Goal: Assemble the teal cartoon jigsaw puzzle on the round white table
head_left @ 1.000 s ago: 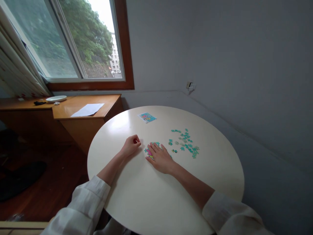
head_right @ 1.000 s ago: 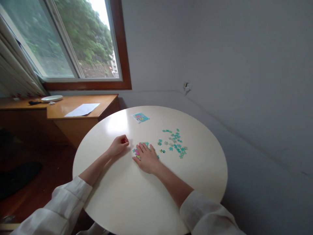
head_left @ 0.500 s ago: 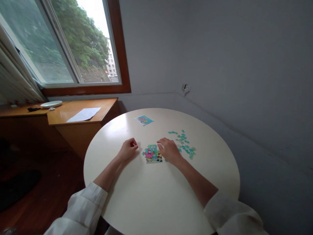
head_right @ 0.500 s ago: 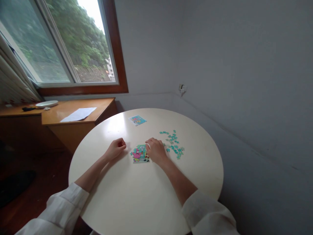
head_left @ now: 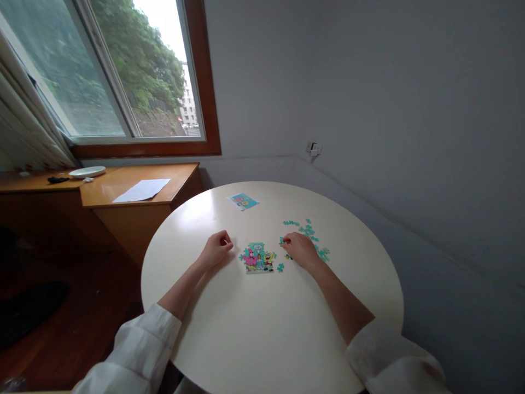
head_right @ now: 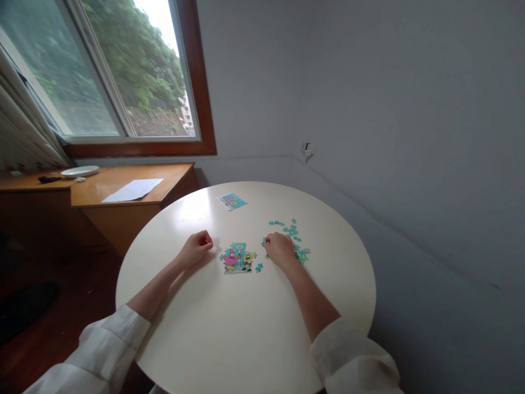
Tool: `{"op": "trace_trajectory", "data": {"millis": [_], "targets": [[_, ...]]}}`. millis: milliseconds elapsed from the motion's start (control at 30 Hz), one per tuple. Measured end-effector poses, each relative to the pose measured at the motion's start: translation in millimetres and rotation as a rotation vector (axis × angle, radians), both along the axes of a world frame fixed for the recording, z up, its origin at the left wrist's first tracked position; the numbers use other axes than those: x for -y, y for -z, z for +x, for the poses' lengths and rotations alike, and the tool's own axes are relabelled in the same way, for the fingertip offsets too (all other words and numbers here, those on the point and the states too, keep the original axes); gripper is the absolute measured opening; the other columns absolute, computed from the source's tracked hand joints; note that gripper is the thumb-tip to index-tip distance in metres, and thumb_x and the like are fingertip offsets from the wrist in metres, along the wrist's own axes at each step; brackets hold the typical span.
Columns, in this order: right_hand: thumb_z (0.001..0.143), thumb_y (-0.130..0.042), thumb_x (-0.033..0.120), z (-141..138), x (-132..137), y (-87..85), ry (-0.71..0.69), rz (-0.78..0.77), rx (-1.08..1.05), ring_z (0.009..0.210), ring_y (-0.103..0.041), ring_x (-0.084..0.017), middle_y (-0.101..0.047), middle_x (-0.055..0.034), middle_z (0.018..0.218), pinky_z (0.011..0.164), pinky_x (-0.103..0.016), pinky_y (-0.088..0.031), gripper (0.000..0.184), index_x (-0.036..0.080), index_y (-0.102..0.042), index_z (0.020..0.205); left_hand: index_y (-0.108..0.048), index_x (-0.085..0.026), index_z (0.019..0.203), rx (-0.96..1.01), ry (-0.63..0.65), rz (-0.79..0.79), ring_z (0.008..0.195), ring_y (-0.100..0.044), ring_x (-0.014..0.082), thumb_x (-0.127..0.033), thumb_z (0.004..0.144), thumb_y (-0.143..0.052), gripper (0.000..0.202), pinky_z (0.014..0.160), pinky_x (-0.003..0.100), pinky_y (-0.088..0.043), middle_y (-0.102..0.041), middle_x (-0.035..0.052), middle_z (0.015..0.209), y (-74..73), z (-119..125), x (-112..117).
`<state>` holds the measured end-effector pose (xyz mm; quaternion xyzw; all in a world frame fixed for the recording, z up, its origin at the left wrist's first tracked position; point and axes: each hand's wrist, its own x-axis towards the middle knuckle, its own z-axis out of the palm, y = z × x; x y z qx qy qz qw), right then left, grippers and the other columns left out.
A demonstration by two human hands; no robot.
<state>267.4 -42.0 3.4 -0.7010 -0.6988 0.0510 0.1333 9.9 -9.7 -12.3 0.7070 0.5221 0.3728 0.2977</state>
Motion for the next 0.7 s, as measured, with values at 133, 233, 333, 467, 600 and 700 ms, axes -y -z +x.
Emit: {"op": "trace_trajectory", "data": {"millis": [133,233,333,467,600,700], "targets": [[0.076,-0.056,0.022,0.4,1.2,-1.9,-0.026,-0.012,-0.036,0.088,-0.061,-0.019,-0.068,-0.0078,0.096,0.075,-0.025,-0.039,0.021,0.017,-0.069,0.092,-0.045,-0.017,0.058,-0.004,0.0,-0.007,0.049,-0.035,0.0088,-0.02,0.061,-0.049,0.006,0.05,0.022,-0.027,-0.042,-0.0054,0.051,-0.6,0.4,0.1],[0.076,-0.057,0.021,-0.2,2.1,-3.5,-0.044,-0.019,-0.042,0.085,-0.06,-0.018,-0.068,-0.007,0.094,0.073,-0.024,-0.039,0.019,0.017,-0.069,0.09,-0.044,-0.018,0.057,-0.004,-0.002,-0.006,0.049,-0.035,0.0088,-0.02,0.061,-0.049,0.006,0.05,0.022,-0.027,-0.042,-0.0054,0.051,-1.5,0.8,0.8],[0.076,-0.057,0.02,0.0,1.6,-2.6,-0.05,-0.018,-0.051,0.083,-0.06,-0.017,-0.068,-0.0067,0.091,0.072,-0.024,-0.039,0.017,0.018,-0.069,0.088,-0.045,-0.017,0.057,-0.004,-0.002,-0.003,0.049,-0.035,0.0087,-0.02,0.06,-0.049,0.006,0.049,0.021,-0.027,-0.042,-0.0056,0.05,-1.5,0.7,1.0],[0.074,-0.058,0.02,1.9,-0.7,0.8,-0.064,-0.024,-0.085,0.082,-0.059,-0.016,-0.067,-0.0064,0.089,0.07,-0.023,-0.039,0.017,0.017,-0.069,0.087,-0.045,-0.017,0.057,-0.003,0.001,0.0,0.048,-0.035,0.0084,-0.019,0.06,-0.049,0.006,0.049,0.021,-0.027,-0.042,-0.0058,0.05,-0.2,-0.2,0.5],[0.073,-0.059,0.019,3.1,-2.4,2.5,-0.068,-0.023,-0.122,0.08,-0.058,-0.016,-0.067,-0.0065,0.088,0.07,-0.023,-0.039,0.016,0.016,-0.068,0.086,-0.045,-0.017,0.057,0.0,0.0,0.004,0.048,-0.035,0.0084,-0.019,0.061,-0.049,0.006,0.049,0.021,-0.027,-0.041,-0.0058,0.05,-0.4,-0.7,0.9],[0.072,-0.06,0.017,2.9,-2.9,2.9,-0.076,-0.015,-0.147,0.078,-0.058,-0.015,-0.066,-0.0066,0.086,0.069,-0.023,-0.039,0.015,0.015,-0.068,0.085,-0.045,-0.017,0.057,0.004,-0.004,0.005,0.048,-0.035,0.0084,-0.02,0.061,-0.049,0.007,0.049,0.021,-0.027,-0.041,-0.0058,0.05,-1.7,-0.5,1.6]]}}
